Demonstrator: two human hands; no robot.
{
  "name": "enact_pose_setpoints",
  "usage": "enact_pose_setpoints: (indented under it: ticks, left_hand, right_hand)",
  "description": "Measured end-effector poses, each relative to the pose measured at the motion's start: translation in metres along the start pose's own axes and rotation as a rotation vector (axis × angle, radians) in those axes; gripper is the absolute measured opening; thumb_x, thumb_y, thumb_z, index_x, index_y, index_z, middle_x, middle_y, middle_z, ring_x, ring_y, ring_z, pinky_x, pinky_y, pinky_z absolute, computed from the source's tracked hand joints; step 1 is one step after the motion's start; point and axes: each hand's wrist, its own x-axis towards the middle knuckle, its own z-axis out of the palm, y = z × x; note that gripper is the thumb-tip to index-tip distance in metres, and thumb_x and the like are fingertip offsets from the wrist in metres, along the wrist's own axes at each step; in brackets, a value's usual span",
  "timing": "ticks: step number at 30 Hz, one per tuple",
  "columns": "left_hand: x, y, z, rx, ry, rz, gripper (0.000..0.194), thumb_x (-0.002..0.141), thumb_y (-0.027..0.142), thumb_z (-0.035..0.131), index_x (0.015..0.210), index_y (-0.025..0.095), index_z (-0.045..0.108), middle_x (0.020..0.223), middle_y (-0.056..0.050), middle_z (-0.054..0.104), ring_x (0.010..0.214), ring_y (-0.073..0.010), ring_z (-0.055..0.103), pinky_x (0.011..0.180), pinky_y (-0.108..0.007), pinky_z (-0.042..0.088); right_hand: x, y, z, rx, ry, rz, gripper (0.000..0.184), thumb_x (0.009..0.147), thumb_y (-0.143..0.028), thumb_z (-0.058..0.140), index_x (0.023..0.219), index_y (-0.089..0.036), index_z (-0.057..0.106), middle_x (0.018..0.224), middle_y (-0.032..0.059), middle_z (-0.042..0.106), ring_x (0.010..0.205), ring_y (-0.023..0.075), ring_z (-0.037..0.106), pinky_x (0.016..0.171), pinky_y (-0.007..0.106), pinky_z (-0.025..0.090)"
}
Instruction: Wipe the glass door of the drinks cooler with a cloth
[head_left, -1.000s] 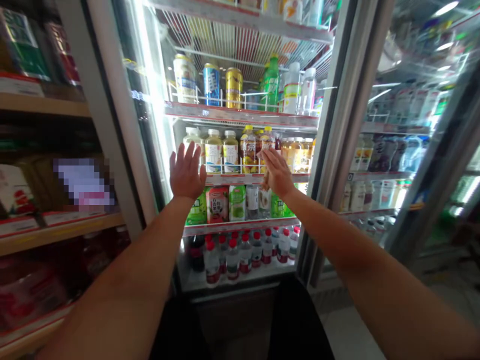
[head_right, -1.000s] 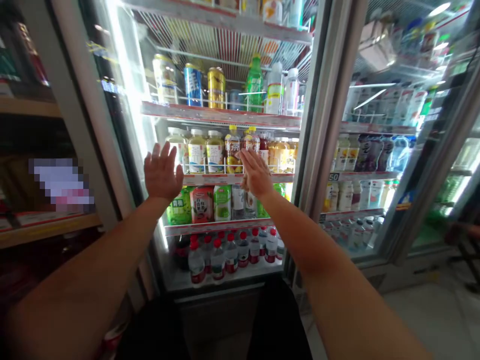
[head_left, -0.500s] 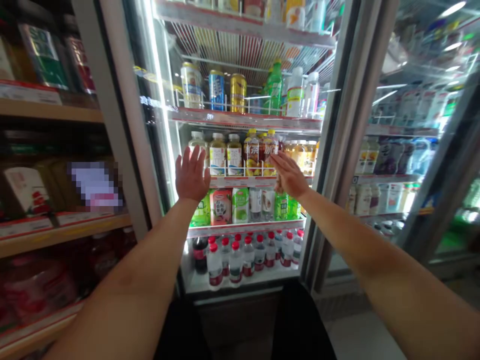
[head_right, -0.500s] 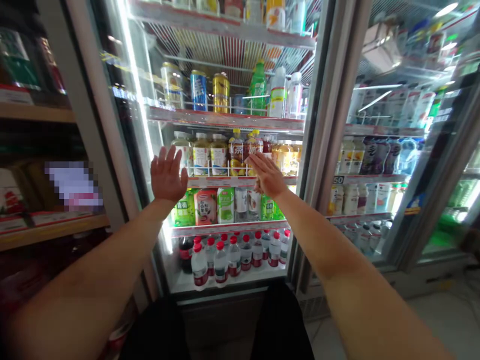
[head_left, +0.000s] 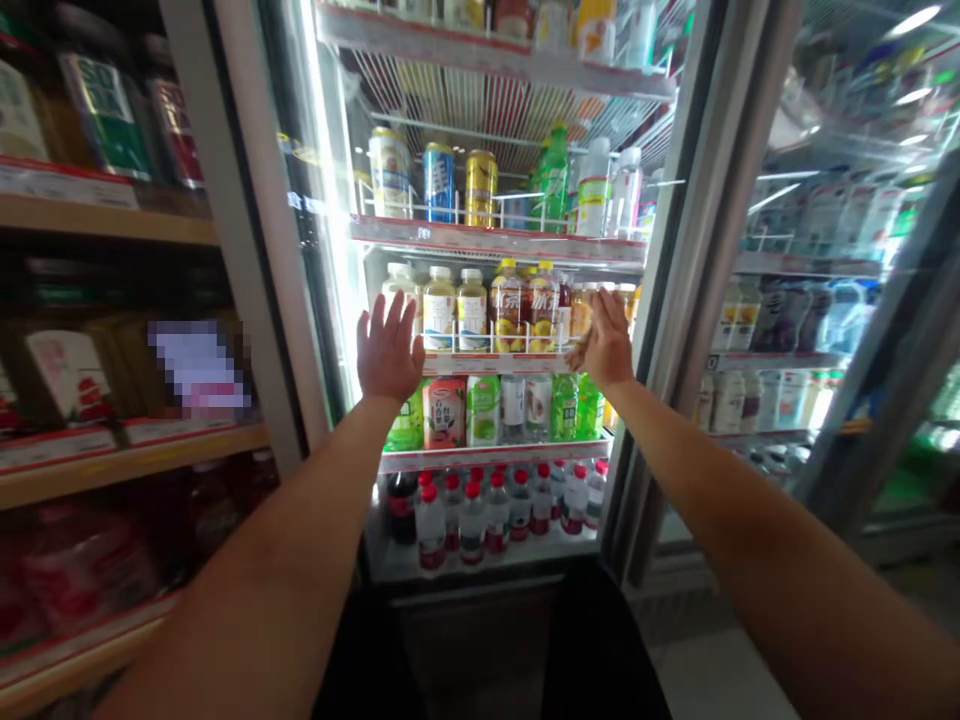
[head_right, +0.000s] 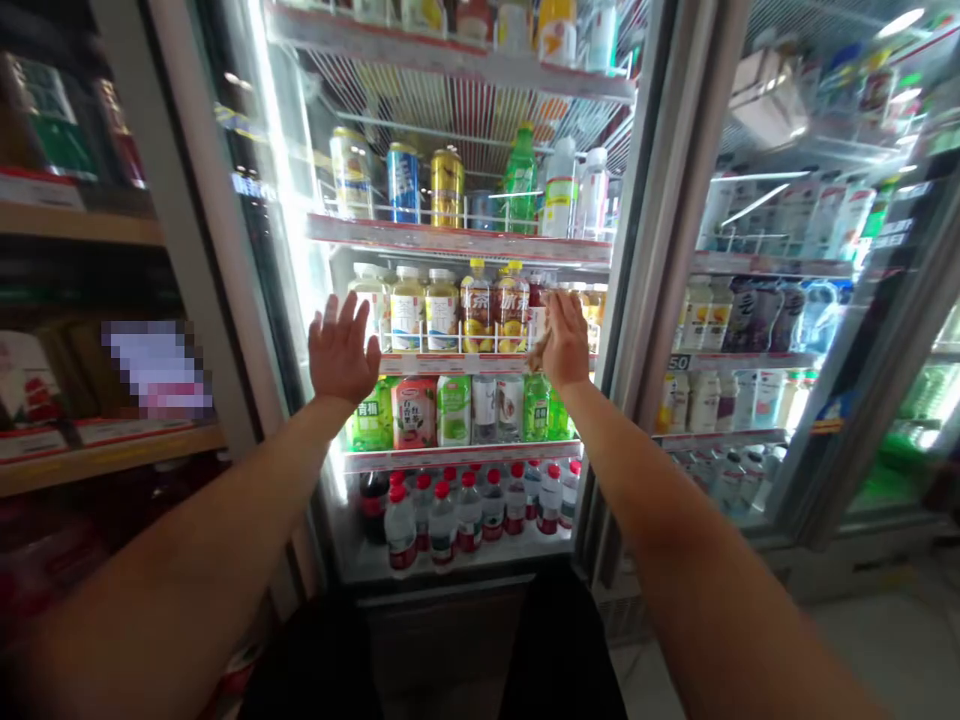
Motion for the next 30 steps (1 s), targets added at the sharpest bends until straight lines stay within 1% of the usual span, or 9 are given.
enact_pose_setpoints:
  ticks: [4,7,10,13,17,19,24,27,30]
  left_hand:
    - [0.000,0.000,0.000,-0.020,-0.021,-0.011,0.063,0.104,0.032,0.042,0.165,0.018,0.038,0.169,-0.009,0.033,0.162,-0.0291,0.014,0.133,-0.053,0.005]
    - [0.000,-0.002,0.000,-0.012,-0.012,0.012,0.063,0.104,0.032,0.041,0.165,0.018,0.038,0.169,-0.008,0.034,0.162,-0.0274,0.014,0.133,-0.051,0.005]
    - [-0.001,-0.003,0.001,-0.003,0.001,0.032,0.063,0.104,0.031,0.042,0.165,0.017,0.038,0.169,-0.009,0.034,0.162,-0.0273,0.014,0.134,-0.050,0.005]
    - [-0.002,-0.003,0.001,-0.005,0.002,0.024,0.063,0.104,0.030,0.041,0.165,0.018,0.037,0.170,-0.008,0.033,0.162,-0.0268,0.013,0.134,-0.050,0.004]
    - [-0.002,-0.002,0.000,0.004,-0.015,0.036,0.062,0.105,0.031,0.040,0.166,0.017,0.037,0.170,-0.007,0.032,0.162,-0.0257,0.012,0.134,-0.048,0.004]
    - [-0.003,-0.001,-0.001,0.008,-0.027,0.038,0.063,0.104,0.030,0.040,0.166,0.016,0.036,0.170,-0.008,0.031,0.162,-0.0260,0.012,0.134,-0.049,0.004]
    - [-0.003,-0.001,0.000,-0.022,-0.044,0.000,0.064,0.102,0.028,0.041,0.165,0.017,0.037,0.170,-0.007,0.031,0.162,-0.0262,0.010,0.134,-0.049,0.001]
    - [-0.003,-0.001,-0.001,-0.018,-0.042,-0.003,0.064,0.103,0.029,0.041,0.166,0.019,0.036,0.170,-0.006,0.031,0.162,-0.0249,0.010,0.134,-0.049,0.002]
    - [-0.004,0.000,-0.002,-0.024,-0.051,0.002,0.063,0.103,0.028,0.041,0.165,0.018,0.037,0.170,-0.006,0.031,0.162,-0.0254,0.011,0.134,-0.050,0.004]
  right_hand:
    - [-0.023,-0.001,0.004,0.032,0.096,0.209,0.058,0.105,-0.026,0.026,0.156,-0.011,0.049,0.161,0.0165,0.048,0.159,0.0263,0.032,0.129,0.054,0.036]
    - [-0.035,0.004,0.003,0.041,0.084,0.200,0.057,0.104,-0.026,0.028,0.152,-0.011,0.054,0.159,0.0170,0.051,0.158,0.0266,0.034,0.128,0.055,0.038]
    - [-0.024,0.014,-0.001,0.039,0.094,0.211,0.058,0.100,-0.024,0.032,0.154,-0.015,0.053,0.160,0.0147,0.050,0.160,0.0272,0.030,0.128,0.060,0.035]
    - [-0.019,0.020,-0.003,0.046,0.127,0.278,0.062,0.098,-0.022,0.032,0.157,-0.014,0.048,0.163,0.0172,0.046,0.160,0.0299,0.028,0.127,0.066,0.032]
    - [-0.041,0.022,0.000,0.016,0.153,0.367,0.064,0.096,-0.021,0.031,0.157,-0.008,0.049,0.164,0.0188,0.045,0.159,0.0287,0.031,0.128,0.062,0.031]
    - [-0.045,0.025,0.002,-0.011,0.169,0.372,0.065,0.094,-0.020,0.031,0.156,-0.008,0.050,0.162,0.0177,0.047,0.159,0.0284,0.031,0.129,0.060,0.031]
    - [-0.026,0.031,0.003,-0.027,0.227,0.382,0.065,0.095,-0.017,0.029,0.156,-0.008,0.048,0.161,0.0198,0.047,0.160,0.0310,0.028,0.128,0.063,0.030]
    - [-0.034,0.024,-0.003,-0.025,0.150,0.329,0.062,0.099,-0.021,0.030,0.157,-0.009,0.047,0.164,0.0189,0.043,0.161,0.0300,0.025,0.130,0.061,0.029]
    - [-0.046,0.017,-0.010,-0.010,0.001,0.196,0.059,0.099,-0.028,0.039,0.155,-0.012,0.051,0.162,0.0165,0.048,0.161,0.0300,0.027,0.131,0.057,0.029]
